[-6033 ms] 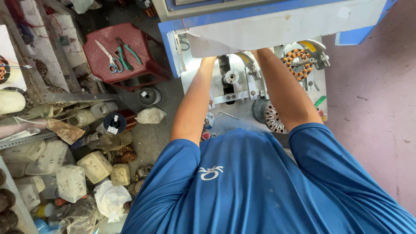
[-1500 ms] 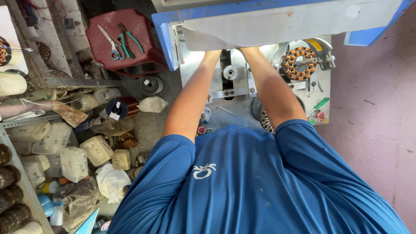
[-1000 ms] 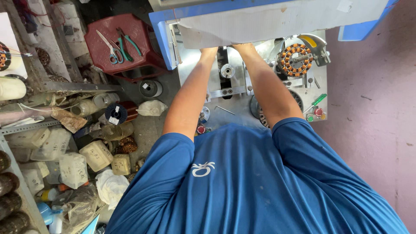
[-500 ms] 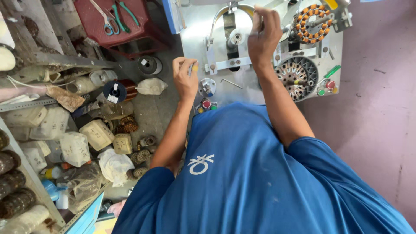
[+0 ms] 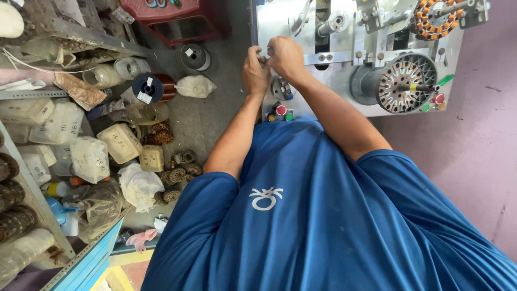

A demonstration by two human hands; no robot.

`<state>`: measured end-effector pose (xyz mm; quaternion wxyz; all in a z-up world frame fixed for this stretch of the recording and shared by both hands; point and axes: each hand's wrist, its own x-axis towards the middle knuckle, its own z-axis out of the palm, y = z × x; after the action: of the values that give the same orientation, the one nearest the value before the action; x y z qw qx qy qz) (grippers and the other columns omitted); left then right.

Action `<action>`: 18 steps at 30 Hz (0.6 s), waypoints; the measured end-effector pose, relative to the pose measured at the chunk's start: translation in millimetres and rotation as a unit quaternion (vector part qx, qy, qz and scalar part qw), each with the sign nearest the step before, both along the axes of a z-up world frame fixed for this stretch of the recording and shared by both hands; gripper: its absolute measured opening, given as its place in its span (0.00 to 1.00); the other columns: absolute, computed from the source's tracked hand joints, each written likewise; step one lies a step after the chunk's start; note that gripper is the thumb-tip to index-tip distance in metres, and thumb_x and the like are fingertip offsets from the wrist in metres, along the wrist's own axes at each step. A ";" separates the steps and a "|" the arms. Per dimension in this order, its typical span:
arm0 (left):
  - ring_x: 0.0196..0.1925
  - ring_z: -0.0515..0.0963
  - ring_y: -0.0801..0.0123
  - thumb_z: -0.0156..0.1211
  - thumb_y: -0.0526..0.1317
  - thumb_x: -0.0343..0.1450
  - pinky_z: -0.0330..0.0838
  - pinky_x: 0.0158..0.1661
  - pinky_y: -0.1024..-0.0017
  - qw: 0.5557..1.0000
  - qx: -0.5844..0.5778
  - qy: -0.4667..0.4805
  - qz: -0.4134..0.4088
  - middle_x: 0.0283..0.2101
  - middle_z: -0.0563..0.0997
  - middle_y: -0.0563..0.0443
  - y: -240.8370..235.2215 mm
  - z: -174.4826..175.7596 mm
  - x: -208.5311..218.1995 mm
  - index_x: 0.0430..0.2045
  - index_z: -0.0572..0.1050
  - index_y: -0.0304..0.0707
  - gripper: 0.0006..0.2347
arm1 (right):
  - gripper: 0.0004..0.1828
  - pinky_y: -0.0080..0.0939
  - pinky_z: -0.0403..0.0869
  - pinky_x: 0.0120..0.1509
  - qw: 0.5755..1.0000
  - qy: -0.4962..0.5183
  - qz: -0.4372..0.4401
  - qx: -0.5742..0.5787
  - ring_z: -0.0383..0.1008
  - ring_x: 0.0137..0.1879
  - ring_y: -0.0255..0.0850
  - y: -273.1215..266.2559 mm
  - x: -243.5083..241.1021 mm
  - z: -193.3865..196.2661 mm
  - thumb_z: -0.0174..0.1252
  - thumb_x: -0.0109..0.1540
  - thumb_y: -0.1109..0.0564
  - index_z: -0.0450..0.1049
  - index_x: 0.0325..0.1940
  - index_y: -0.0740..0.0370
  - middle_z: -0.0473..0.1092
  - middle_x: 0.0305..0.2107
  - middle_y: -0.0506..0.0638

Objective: The person assembles a metal motor component by inserting smaller metal parts and using a metal rod to secure them before placing the assembly into a winding machine.

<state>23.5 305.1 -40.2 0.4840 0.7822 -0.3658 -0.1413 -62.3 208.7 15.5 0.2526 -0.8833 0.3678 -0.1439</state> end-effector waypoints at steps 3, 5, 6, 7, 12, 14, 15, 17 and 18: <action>0.37 0.80 0.56 0.72 0.34 0.63 0.73 0.38 0.59 1.000 -0.005 0.007 0.000 0.30 0.79 0.50 -1.7 -2.9 2.7 0.44 0.72 0.41 0.18 | 0.04 0.57 0.73 0.44 1.000 -0.004 -0.008 -0.003 0.75 0.39 0.59 0.4 3.6 -7.6 0.62 0.55 0.61 0.80 0.32 0.63 0.75 0.31 0.60; 0.37 0.80 0.56 0.73 0.35 0.63 0.73 0.39 0.59 1.000 -0.017 -0.010 -0.002 0.29 0.78 0.50 -2.9 -3.7 4.1 0.43 0.72 0.41 0.18 | 0.02 0.56 0.73 0.42 0.997 -0.056 0.000 -0.054 0.76 0.39 0.60 0.7 3.7 -6.0 0.63 0.55 0.62 0.81 0.31 0.63 0.75 0.30 0.59; 0.37 0.80 0.57 0.73 0.35 0.62 0.73 0.39 0.59 1.000 -0.020 -0.019 0.000 0.29 0.78 0.50 -4.9 -3.4 5.2 0.42 0.73 0.41 0.17 | 0.03 0.55 0.73 0.42 0.997 -0.077 -0.002 -0.028 0.76 0.38 0.58 -0.4 2.3 -2.5 0.64 0.56 0.62 0.82 0.33 0.62 0.75 0.30 0.59; 0.37 0.80 0.57 0.73 0.35 0.61 0.73 0.39 0.59 0.999 -0.023 -0.028 0.002 0.29 0.78 0.50 -6.7 -3.1 6.2 0.41 0.73 0.41 0.17 | 0.04 0.54 0.73 0.42 0.995 -0.097 -0.003 -0.002 0.76 0.38 0.57 -1.5 -1.3 2.7 0.64 0.57 0.63 0.82 0.35 0.62 0.75 0.31 0.59; 0.33 0.78 0.58 0.74 0.35 0.61 0.72 0.37 0.60 1.000 -0.022 -0.009 0.000 0.28 0.76 0.51 -8.0 -5.4 3.4 0.38 0.74 0.41 0.15 | 0.05 0.43 0.71 0.38 0.982 -0.167 -0.054 0.073 0.74 0.33 0.45 2.4 -48.8 48.7 0.67 0.62 0.63 0.83 0.43 0.61 0.75 0.31 0.54; 0.34 0.78 0.58 0.74 0.35 0.62 0.72 0.37 0.60 1.000 -0.012 -0.017 0.002 0.28 0.76 0.52 -9.5 -6.3 2.7 0.38 0.75 0.42 0.15 | 0.05 0.39 0.70 0.35 0.974 -0.193 -0.082 0.091 0.73 0.33 0.38 1.7 -71.8 72.9 0.67 0.64 0.62 0.82 0.43 0.61 0.75 0.31 0.50; 0.34 0.78 0.58 0.74 0.35 0.62 0.72 0.37 0.59 1.000 -0.007 -0.021 0.003 0.28 0.76 0.52 -10.4 -6.3 2.3 0.38 0.75 0.42 0.14 | 0.05 0.35 0.69 0.34 0.965 -0.217 -0.102 0.105 0.71 0.33 0.33 -0.6 -83.6 84.7 0.66 0.65 0.61 0.83 0.45 0.61 0.75 0.31 0.47; 0.34 0.78 0.58 0.74 0.35 0.62 0.72 0.38 0.59 1.000 -0.003 -0.027 0.008 0.28 0.76 0.52 -12.7 -5.1 -1.1 0.38 0.75 0.42 0.15 | 0.05 0.33 0.63 0.32 0.955 -0.245 -0.143 0.087 0.66 0.31 0.28 -12.2 -105.9 102.3 0.65 0.67 0.61 0.84 0.46 0.63 0.72 0.28 0.43; 0.35 0.78 0.58 0.74 0.35 0.62 0.72 0.38 0.60 1.000 -0.006 -0.029 0.011 0.29 0.76 0.53 -14.8 -3.1 -3.0 0.39 0.75 0.42 0.15 | 0.06 0.33 0.58 0.31 0.952 -0.251 -0.164 0.055 0.63 0.30 0.28 -22.9 -115.8 106.9 0.65 0.68 0.61 0.85 0.47 0.64 0.71 0.25 0.42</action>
<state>20.5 290.3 -43.3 0.4794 0.7871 -0.3719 -0.1112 -178.1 185.8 122.3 0.3578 -0.7311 0.4391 -0.3803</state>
